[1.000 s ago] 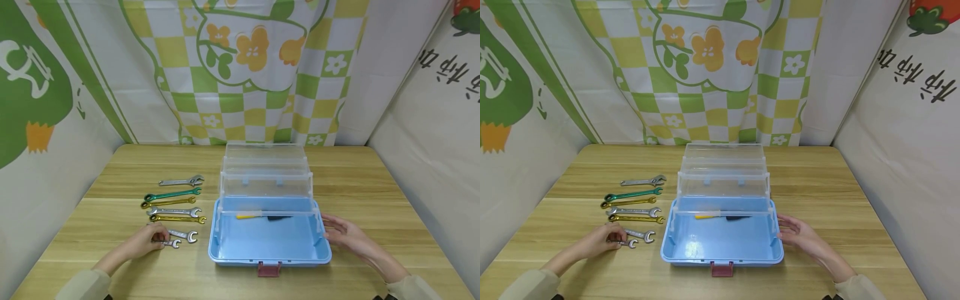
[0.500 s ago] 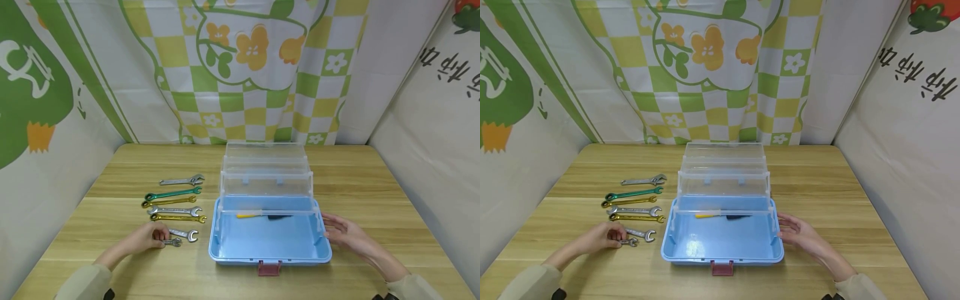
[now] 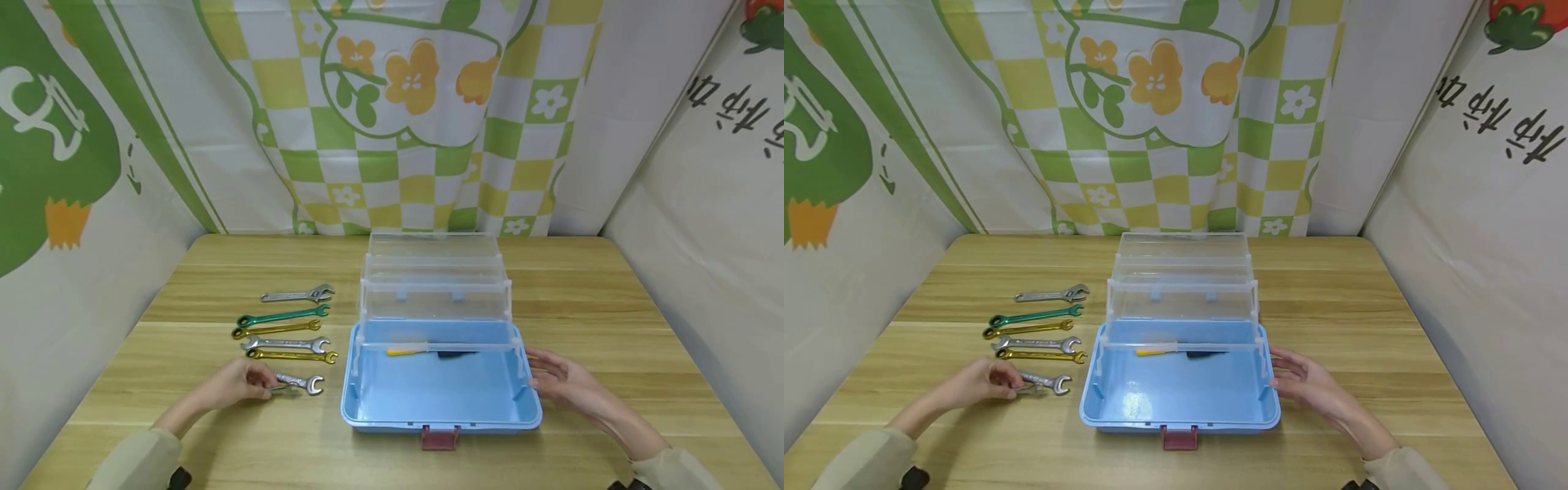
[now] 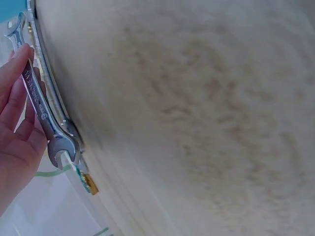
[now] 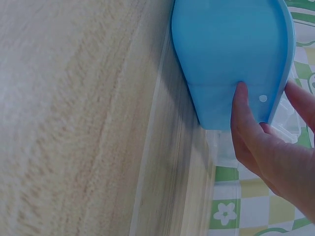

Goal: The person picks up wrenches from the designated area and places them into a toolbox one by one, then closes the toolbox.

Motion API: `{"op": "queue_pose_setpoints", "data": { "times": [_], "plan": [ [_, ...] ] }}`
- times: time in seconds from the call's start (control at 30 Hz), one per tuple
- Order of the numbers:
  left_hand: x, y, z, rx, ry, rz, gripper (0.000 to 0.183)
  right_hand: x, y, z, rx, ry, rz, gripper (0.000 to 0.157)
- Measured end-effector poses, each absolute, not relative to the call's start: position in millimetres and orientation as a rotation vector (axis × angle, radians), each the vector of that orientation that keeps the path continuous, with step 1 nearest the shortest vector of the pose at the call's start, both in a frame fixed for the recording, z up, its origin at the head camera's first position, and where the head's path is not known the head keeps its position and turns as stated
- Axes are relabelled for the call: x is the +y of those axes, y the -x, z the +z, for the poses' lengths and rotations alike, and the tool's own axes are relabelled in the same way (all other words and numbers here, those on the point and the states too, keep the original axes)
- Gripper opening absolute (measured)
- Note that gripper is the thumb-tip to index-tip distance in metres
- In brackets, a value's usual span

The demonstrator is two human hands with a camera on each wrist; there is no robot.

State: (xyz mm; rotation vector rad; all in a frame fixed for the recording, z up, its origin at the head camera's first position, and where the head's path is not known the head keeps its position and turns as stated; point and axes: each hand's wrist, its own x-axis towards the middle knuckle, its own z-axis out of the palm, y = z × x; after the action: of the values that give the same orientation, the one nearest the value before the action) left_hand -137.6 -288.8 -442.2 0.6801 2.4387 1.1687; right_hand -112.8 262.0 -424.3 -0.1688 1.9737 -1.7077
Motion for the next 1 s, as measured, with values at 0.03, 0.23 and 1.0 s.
{"op": "queue_pose_setpoints", "data": {
  "times": [0.03,0.23,1.0],
  "plan": [
    [-288.2,137.7,-440.9,2.446,-0.673,1.17,0.013,262.1,112.8,-424.4,1.975,0.165,-1.707,0.069],
    [-280.3,139.8,-427.3,2.482,-0.63,1.178,0.012,262.5,113.3,-425.1,1.972,0.158,-1.709,0.069],
    [-227.4,163.2,-382.8,2.521,-0.635,1.168,0.011,262.6,113.6,-426.8,1.948,0.173,-1.718,0.07]
  ]
}}
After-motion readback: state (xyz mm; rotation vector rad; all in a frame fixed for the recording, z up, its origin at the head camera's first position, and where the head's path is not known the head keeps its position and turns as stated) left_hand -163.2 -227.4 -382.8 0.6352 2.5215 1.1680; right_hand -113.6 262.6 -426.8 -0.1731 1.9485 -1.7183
